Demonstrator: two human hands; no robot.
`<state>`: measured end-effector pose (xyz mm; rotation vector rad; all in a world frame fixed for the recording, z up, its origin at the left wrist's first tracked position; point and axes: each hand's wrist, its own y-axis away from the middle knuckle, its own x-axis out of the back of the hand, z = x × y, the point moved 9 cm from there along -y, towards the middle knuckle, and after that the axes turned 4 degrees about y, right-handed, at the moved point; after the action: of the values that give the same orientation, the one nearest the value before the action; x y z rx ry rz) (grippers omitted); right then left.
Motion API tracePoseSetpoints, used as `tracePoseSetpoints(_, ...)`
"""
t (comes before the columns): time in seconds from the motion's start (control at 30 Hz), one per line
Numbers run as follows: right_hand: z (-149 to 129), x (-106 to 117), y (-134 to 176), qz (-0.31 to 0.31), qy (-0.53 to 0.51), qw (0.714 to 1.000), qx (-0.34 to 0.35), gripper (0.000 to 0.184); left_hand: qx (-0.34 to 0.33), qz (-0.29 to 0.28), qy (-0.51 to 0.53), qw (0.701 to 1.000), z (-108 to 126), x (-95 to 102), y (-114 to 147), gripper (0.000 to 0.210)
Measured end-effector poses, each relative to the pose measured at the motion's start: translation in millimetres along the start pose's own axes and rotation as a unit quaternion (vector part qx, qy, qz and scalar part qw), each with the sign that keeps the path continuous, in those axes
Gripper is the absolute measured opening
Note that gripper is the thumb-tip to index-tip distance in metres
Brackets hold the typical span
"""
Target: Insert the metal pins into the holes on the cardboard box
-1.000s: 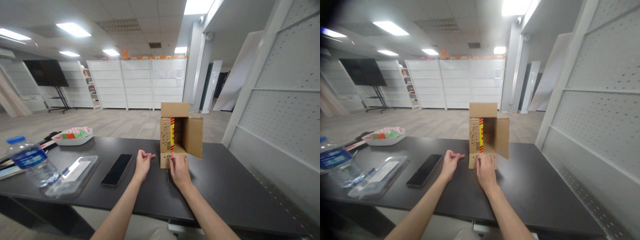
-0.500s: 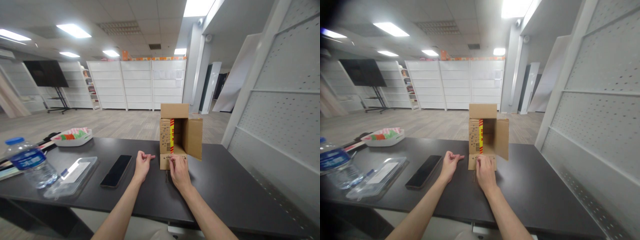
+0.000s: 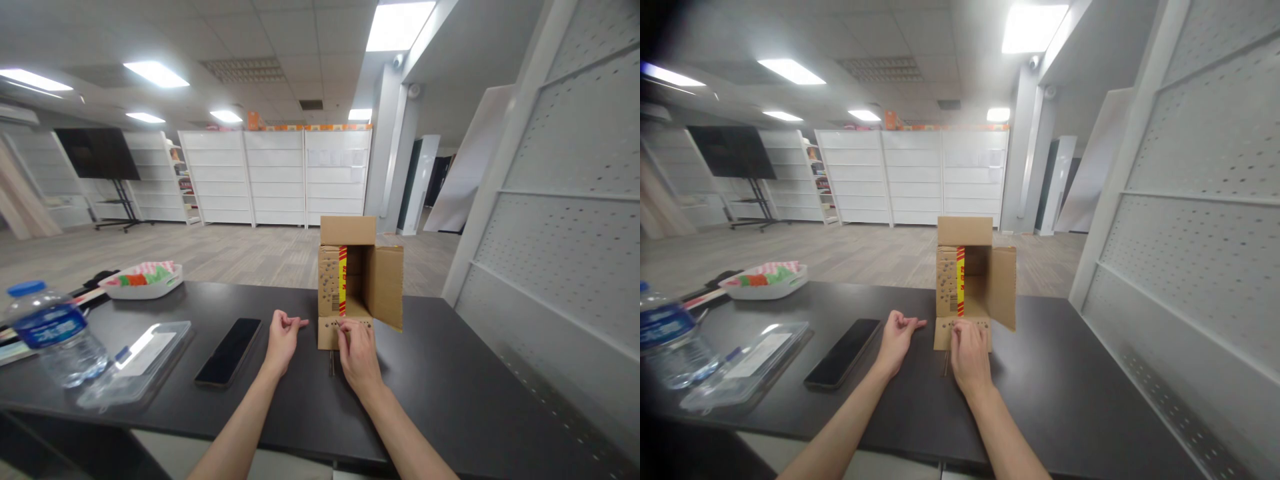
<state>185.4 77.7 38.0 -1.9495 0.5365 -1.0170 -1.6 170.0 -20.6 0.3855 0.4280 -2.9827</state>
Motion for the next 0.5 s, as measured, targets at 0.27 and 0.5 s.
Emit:
tracePoseSetpoints(0.27, -0.4, 0.2, 0.6, 0.004, 0.002, 1.0, 0.001, 0.011, 0.0, 0.003, 0.004, 1.0, 1.8, 0.8, 0.8, 0.038)
tracePoseSetpoints(0.5, 1.1, -0.4, 2.2, 0.007, 0.007, 1.0, 0.005, 0.009, -0.002, 0.0, -0.003, 1.0, -1.0, 1.5, -0.3, 0.037)
